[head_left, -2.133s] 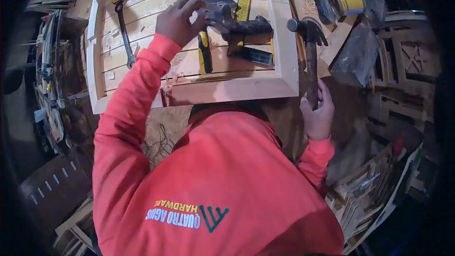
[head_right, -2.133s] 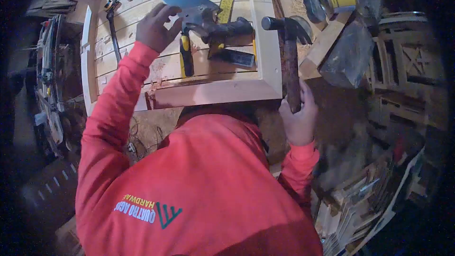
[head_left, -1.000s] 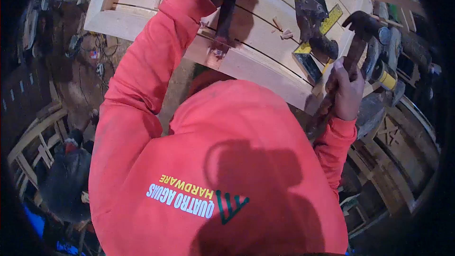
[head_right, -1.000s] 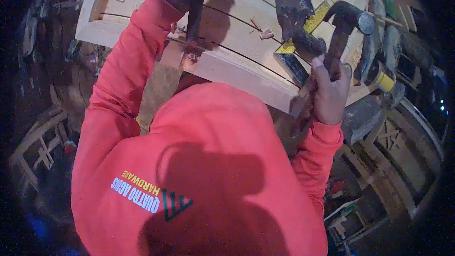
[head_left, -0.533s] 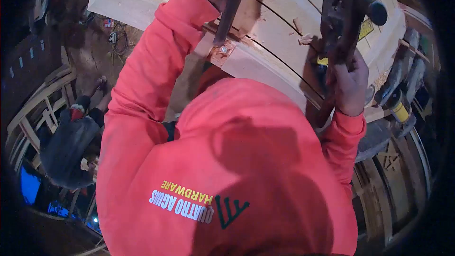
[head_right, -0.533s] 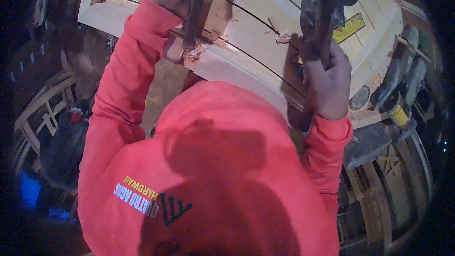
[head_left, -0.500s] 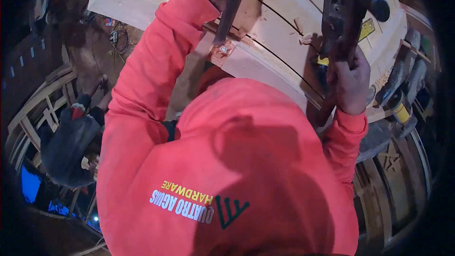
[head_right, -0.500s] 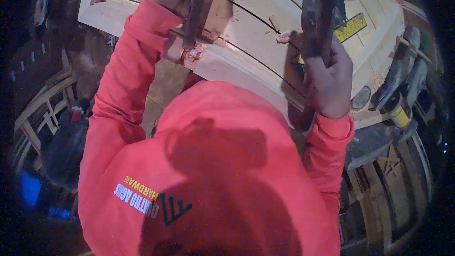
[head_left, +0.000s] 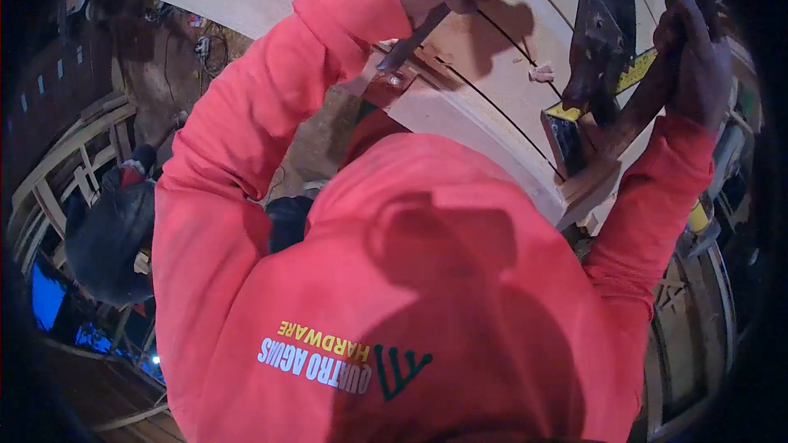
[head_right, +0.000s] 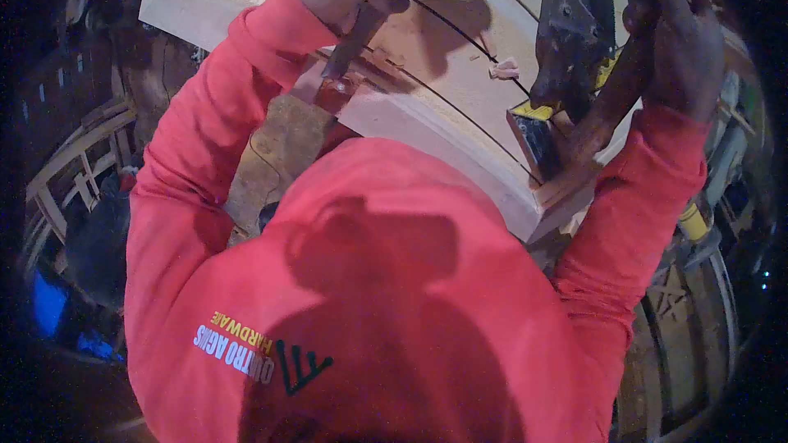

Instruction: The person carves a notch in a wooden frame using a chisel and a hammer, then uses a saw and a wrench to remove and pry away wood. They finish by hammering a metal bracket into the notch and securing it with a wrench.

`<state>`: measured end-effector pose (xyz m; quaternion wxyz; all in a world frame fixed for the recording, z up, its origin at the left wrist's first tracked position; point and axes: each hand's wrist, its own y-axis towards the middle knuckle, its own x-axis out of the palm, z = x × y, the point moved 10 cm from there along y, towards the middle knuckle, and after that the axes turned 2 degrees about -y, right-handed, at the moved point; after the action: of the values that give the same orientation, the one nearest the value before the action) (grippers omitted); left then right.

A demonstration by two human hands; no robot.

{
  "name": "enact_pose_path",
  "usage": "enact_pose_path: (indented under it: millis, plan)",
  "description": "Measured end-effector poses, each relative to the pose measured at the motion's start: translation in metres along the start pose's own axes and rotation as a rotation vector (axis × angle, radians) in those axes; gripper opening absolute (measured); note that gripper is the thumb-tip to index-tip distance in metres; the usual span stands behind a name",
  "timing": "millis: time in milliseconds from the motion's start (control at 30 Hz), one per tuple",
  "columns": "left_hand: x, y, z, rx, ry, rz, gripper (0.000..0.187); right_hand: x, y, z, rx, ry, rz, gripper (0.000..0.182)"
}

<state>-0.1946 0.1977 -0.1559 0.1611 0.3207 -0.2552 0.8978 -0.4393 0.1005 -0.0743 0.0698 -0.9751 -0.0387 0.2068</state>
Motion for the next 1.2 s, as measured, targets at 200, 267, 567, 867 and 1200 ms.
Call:
enact_pose_path:
  millis: [200,267,567,867,1200]
  plan:
    - [0.004,0.003,-0.008,-0.022,0.128,0.0,0.032,0.043,-0.011,0.007,-0.015,-0.305,-0.353,0.03]
    - [0.003,0.003,-0.006,-0.008,0.178,0.013,0.032,0.03,-0.002,0.012,-0.003,-0.305,-0.257,0.029]
    - [-0.005,0.009,0.001,0.134,0.218,0.035,0.03,0.057,-0.016,0.012,-0.045,-0.26,-0.457,0.052]
    - [-0.019,-0.01,0.021,0.131,0.319,0.262,0.032,0.025,0.037,0.021,0.048,-0.098,-0.174,0.027]
    - [0.031,-0.048,0.079,0.381,0.272,0.103,0.068,0.037,-0.005,0.004,0.037,-0.251,-0.109,0.026]
